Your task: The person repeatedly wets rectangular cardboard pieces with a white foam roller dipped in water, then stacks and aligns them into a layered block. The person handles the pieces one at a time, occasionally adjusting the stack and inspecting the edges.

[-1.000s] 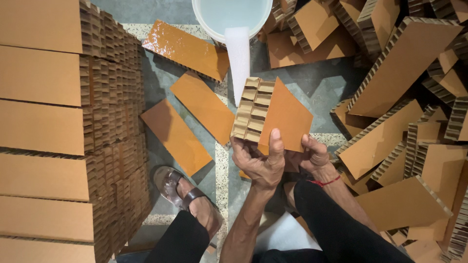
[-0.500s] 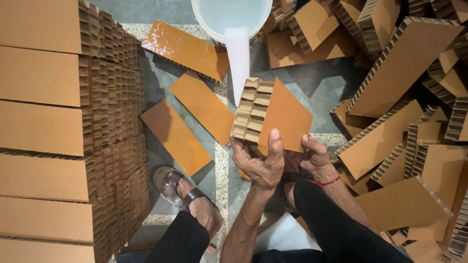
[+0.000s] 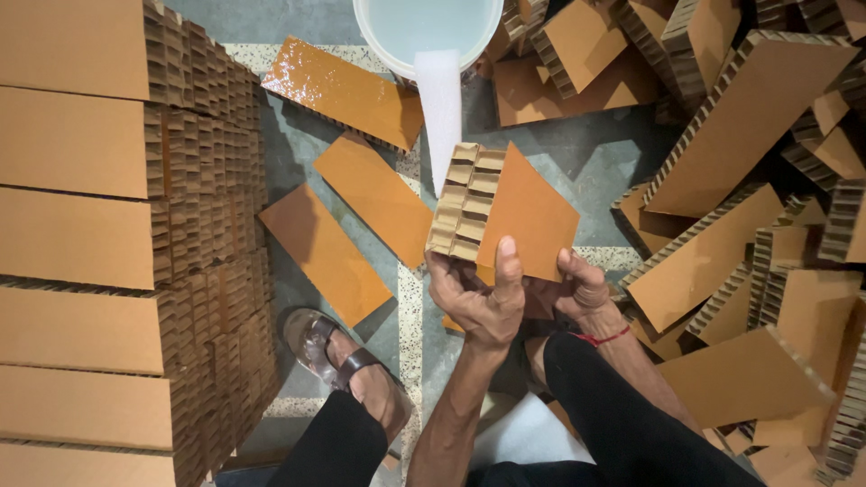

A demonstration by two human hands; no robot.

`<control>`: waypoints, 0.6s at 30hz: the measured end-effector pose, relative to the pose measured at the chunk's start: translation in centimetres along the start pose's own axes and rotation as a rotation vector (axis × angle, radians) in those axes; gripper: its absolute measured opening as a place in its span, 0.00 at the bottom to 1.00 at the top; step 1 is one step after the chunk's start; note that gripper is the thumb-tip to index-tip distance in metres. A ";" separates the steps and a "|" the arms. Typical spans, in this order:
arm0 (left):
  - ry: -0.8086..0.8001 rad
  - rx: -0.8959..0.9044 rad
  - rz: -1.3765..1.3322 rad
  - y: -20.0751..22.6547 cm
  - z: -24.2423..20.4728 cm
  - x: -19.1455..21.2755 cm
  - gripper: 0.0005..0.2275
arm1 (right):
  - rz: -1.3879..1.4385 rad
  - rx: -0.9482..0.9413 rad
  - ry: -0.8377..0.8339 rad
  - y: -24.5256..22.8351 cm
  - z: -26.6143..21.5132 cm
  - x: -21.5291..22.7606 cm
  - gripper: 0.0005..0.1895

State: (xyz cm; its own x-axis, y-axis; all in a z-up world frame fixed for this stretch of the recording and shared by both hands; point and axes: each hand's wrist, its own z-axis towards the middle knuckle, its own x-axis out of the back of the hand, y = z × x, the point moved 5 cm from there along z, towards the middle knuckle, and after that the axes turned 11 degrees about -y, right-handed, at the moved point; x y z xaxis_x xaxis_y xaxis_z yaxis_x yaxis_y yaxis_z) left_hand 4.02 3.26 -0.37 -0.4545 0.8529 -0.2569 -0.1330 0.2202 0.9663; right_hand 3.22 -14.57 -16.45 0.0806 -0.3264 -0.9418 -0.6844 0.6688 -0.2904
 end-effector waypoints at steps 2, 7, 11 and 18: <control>0.014 0.035 0.010 -0.4 -0.1 0.2 0.22 | -0.006 -0.004 0.017 -0.1 0.1 -0.6 0.22; -0.111 0.054 -0.013 -1.3 1.0 1.3 0.28 | -0.107 -0.059 0.244 -1.6 0.2 -2.9 0.27; -0.470 0.045 -0.217 -2.5 3.2 2.8 0.33 | 0.009 -0.073 0.118 -3.1 0.6 -6.4 0.26; -0.376 0.192 -0.383 -4.6 3.2 3.5 0.30 | -0.004 -0.119 0.142 -3.2 1.4 -9.3 0.29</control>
State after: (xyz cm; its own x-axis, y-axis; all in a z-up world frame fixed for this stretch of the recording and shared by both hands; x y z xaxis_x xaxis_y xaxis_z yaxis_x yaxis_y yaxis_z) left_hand 5.90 6.75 -5.63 -0.0554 0.7973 -0.6010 -0.0485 0.5991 0.7992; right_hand 5.71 -12.75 -7.05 -0.0141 -0.4252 -0.9050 -0.7660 0.5863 -0.2635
